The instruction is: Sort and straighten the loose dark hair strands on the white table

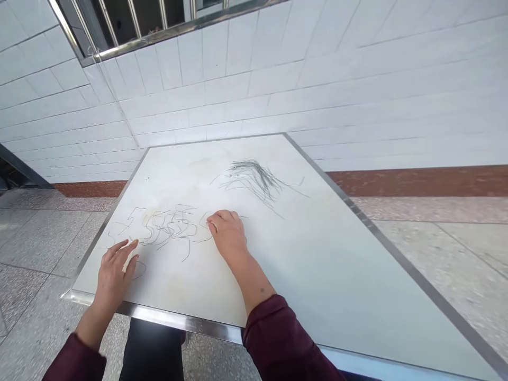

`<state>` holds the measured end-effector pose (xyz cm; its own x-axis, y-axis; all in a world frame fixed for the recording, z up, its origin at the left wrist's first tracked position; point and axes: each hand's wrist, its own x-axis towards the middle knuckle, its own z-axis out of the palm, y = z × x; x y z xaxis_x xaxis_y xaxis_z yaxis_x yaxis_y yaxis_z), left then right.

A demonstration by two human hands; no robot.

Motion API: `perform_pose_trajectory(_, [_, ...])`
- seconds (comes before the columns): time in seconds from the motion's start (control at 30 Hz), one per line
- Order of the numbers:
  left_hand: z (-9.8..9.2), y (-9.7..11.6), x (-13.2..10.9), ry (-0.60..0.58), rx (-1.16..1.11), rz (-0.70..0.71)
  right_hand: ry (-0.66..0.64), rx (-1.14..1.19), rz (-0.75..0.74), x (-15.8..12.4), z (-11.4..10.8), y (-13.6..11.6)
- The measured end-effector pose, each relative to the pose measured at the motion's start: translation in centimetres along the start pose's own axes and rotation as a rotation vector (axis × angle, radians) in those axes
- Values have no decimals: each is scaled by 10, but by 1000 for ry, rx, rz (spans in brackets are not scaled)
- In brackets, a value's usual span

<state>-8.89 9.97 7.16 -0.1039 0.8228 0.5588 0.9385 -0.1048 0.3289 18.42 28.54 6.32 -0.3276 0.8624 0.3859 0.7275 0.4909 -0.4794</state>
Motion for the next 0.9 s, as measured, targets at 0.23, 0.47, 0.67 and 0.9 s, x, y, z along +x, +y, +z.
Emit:
perform_pose_trajectory(0.23, [10,30,-36,-372,304,285,-61,-10,-6,2,-4,11])
perform_pose_trajectory(0.47, [14,19,-20,-448,269,301,-66,-9,-258,-1,13,-7])
perform_pose_trajectory(0.67, [18,13,-14,-407,197,246,-83,-8,-419,-3,22,-12])
perform_pose_trajectory(0.9, [21,18,-16,-349,190,206,-52,-66,-414,0,30,-18])
